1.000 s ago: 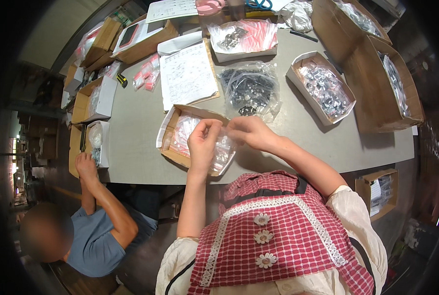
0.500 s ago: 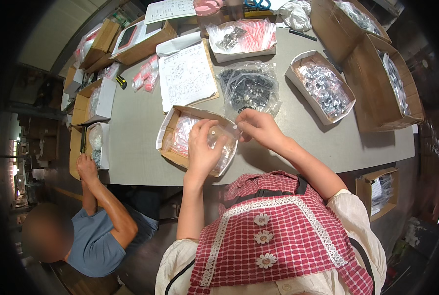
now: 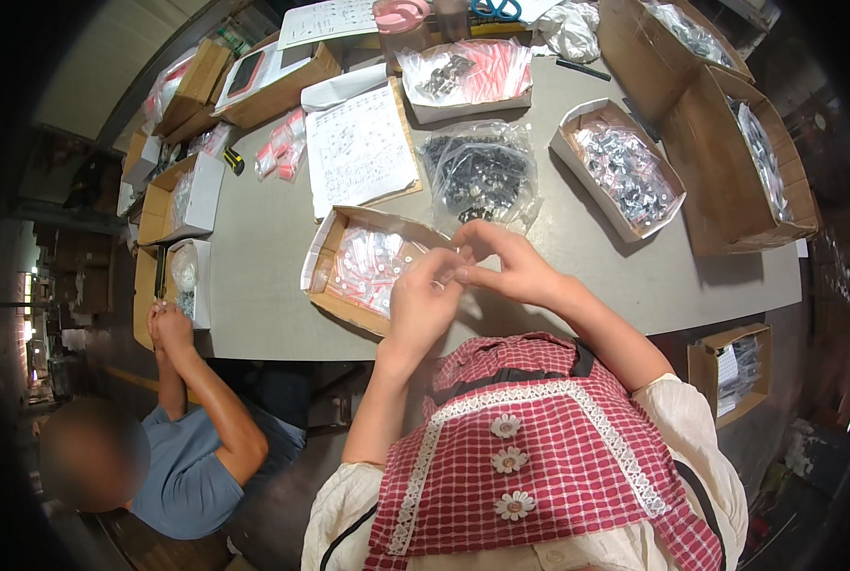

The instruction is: The person picks up small hardware components from a box, fits them together by hand, and places the assembled units into a separate container.

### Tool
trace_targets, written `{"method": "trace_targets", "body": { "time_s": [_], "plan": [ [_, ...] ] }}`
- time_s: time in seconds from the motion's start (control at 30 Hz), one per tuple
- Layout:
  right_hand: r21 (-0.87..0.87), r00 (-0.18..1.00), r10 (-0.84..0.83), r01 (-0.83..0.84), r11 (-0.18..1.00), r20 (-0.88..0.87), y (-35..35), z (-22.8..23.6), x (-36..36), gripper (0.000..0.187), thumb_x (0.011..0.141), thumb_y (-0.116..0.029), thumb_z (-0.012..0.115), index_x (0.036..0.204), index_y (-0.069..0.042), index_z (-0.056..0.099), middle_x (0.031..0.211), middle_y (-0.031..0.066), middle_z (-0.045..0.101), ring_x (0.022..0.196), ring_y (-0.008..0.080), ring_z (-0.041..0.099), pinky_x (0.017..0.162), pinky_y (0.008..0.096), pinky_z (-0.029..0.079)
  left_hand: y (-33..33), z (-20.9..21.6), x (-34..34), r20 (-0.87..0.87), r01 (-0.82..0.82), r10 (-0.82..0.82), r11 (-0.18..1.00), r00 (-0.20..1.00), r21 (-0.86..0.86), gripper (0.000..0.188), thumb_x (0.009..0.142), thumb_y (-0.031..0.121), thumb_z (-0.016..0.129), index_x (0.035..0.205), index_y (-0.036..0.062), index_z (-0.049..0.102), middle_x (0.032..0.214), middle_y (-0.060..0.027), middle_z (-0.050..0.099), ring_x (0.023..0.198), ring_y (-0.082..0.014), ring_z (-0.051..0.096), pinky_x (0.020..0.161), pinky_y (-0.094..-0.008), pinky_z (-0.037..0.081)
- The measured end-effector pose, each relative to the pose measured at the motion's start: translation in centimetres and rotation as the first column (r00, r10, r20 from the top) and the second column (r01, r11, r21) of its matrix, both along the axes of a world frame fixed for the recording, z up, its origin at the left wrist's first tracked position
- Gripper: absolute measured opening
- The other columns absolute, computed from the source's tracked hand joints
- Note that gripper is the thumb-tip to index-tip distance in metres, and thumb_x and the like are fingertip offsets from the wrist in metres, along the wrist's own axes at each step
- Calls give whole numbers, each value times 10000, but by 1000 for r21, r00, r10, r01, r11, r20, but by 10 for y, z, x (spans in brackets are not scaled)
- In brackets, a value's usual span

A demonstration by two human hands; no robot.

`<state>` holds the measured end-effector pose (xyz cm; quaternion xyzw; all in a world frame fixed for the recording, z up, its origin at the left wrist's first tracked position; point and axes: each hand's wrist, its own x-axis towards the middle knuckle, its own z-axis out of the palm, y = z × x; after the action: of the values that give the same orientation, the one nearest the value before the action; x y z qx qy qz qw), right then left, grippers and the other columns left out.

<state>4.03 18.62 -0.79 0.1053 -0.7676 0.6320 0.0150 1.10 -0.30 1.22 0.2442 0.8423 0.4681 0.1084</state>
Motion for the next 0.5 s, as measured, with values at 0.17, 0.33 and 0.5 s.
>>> {"method": "trace_targets", "body": {
  "time_s": [0.17,0.33,0.5],
  "plan": [
    [-8,972,-116,120,993,204,-1,-1,11,218,876,-105,694,1047,-7,601,734,29,626,675,131,636,641,274,505,4,-6,5,106,-123,109,983,988,137,185,875,4,681,1054,-15,639,870,-70,688,778,-100,638,719,-265,529],
    [-217,860,220,-131,967,461,16,-6,19,89,931,-63,655,957,14,620,794,26,625,689,119,618,686,271,535,6,1,8,120,-65,56,996,991,66,196,870,2,682,1059,-15,631,892,-81,690,793,-128,661,739,-276,537],
    [-241,828,195,-75,968,527,16,2,31,130,909,-102,699,859,-5,628,721,10,612,596,95,578,589,248,494,7,-6,9,-115,-11,11,1000,993,2,195,866,57,709,1041,0,643,868,-84,686,765,-134,664,704,-280,534]
  ]
}}
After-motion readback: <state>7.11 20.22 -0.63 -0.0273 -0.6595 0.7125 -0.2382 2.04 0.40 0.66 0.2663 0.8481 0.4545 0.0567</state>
